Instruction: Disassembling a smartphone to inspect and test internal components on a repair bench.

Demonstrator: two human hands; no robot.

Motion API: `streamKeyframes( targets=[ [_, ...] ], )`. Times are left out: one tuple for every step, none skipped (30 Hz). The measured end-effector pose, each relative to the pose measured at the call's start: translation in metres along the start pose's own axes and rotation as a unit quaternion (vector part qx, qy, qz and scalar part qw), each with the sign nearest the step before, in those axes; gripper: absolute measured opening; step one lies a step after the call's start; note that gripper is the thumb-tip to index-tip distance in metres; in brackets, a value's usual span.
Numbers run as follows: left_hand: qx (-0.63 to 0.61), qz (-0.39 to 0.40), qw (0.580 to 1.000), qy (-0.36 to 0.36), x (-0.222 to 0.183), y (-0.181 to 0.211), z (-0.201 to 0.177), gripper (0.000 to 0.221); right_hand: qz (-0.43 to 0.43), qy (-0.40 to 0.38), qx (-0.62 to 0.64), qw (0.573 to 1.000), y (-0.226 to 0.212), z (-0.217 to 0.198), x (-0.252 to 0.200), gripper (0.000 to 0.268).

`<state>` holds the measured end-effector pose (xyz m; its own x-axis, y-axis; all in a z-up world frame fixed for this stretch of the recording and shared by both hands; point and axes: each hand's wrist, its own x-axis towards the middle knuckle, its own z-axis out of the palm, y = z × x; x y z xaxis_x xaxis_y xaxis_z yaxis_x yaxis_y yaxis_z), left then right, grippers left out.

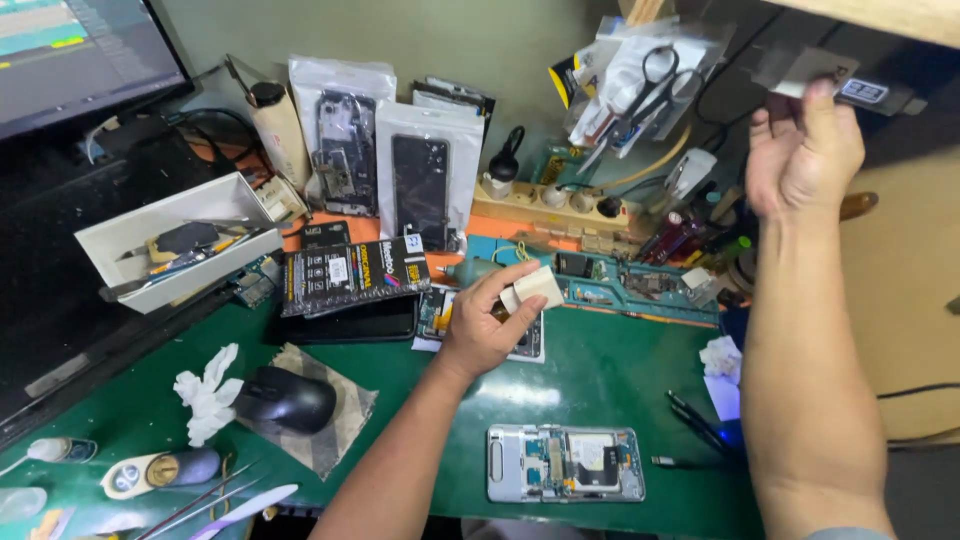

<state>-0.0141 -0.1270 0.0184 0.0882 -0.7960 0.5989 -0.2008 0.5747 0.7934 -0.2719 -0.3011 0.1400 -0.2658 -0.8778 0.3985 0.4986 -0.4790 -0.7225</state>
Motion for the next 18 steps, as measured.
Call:
streamKeyframes(
  targets=[
    [-0.030, -0.047, 0.998, 0.007, -0.002, 0.001, 0.001, 0.034, 0.020, 0.003, -0.039, 0.999, -0.004, 0.000, -0.015, 0.019],
    [-0.060, -0.085, 0.994, 0.015, 0.001, 0.000, 0.002, 0.039, 0.034, 0.002, -0.074, 0.997, -0.009, 0.004, -0.025, 0.022],
    [-0.060, -0.087, 0.994, 0.012, 0.000, 0.003, 0.006, 0.039, 0.034, 0.006, -0.074, 0.997, -0.010, 0.000, -0.048, 0.022],
    [-0.168, -0.104, 0.980, 0.035, 0.000, 0.005, 0.009, 0.042, 0.060, -0.054, -0.086, 0.993, -0.010, 0.001, -0.067, 0.019],
    [-0.274, -0.120, 0.953, 0.057, 0.001, 0.007, 0.011, 0.045, 0.086, -0.114, -0.097, 0.985, -0.008, 0.002, -0.087, 0.016],
    [-0.272, -0.125, 0.952, 0.062, -0.001, 0.008, 0.012, 0.045, 0.094, -0.115, -0.097, 0.984, -0.006, -0.002, -0.105, 0.016],
    [-0.302, -0.112, 0.944, 0.069, -0.002, 0.009, 0.014, 0.041, 0.108, -0.111, -0.111, 0.982, -0.004, -0.006, -0.122, 0.025],
    [-0.331, -0.098, 0.936, 0.070, 0.000, 0.009, 0.017, 0.037, 0.119, -0.103, -0.123, 0.980, -0.003, -0.011, -0.138, 0.035],
    [-0.329, -0.101, 0.936, 0.069, -0.002, 0.011, 0.018, 0.037, 0.122, -0.100, -0.121, 0.980, -0.002, -0.014, -0.148, 0.035],
    [-0.344, -0.112, 0.930, 0.064, -0.002, 0.013, 0.018, 0.045, 0.118, -0.126, -0.137, 0.975, -0.002, -0.017, -0.158, 0.031],
    [-0.359, -0.124, 0.923, 0.059, -0.002, 0.016, 0.019, 0.053, 0.114, -0.153, -0.153, 0.970, -0.003, -0.020, -0.168, 0.029],
    [-0.355, -0.126, 0.925, 0.053, -0.004, 0.012, 0.020, 0.053, 0.114, -0.147, -0.148, 0.971, -0.002, -0.025, -0.169, 0.029],
    [-0.374, -0.120, 0.917, 0.062, -0.006, 0.008, 0.023, 0.050, 0.059, -0.179, -0.198, 0.962, -0.002, -0.030, -0.170, 0.030],
    [-0.396, -0.114, 0.909, 0.070, -0.008, 0.004, 0.026, 0.046, 0.000, -0.206, -0.249, 0.946, -0.004, -0.036, -0.171, 0.031],
    [-0.394, -0.116, 0.909, 0.063, -0.013, -0.001, 0.028, 0.046, -0.001, -0.200, -0.247, 0.948, -0.005, -0.036, -0.173, 0.031],
    [-0.369, -0.117, 0.920, 0.054, -0.014, -0.008, 0.030, 0.046, -0.009, -0.200, -0.233, 0.952, -0.006, -0.036, -0.173, 0.034],
    [-0.344, -0.117, 0.931, 0.045, -0.015, -0.014, 0.033, 0.047, -0.018, -0.200, -0.218, 0.955, -0.007, -0.037, -0.173, 0.037],
    [-0.342, -0.118, 0.931, 0.036, -0.006, 0.003, 0.037, 0.047, -0.021, -0.191, -0.217, 0.957, -0.009, -0.034, -0.174, 0.037]
  ],
)
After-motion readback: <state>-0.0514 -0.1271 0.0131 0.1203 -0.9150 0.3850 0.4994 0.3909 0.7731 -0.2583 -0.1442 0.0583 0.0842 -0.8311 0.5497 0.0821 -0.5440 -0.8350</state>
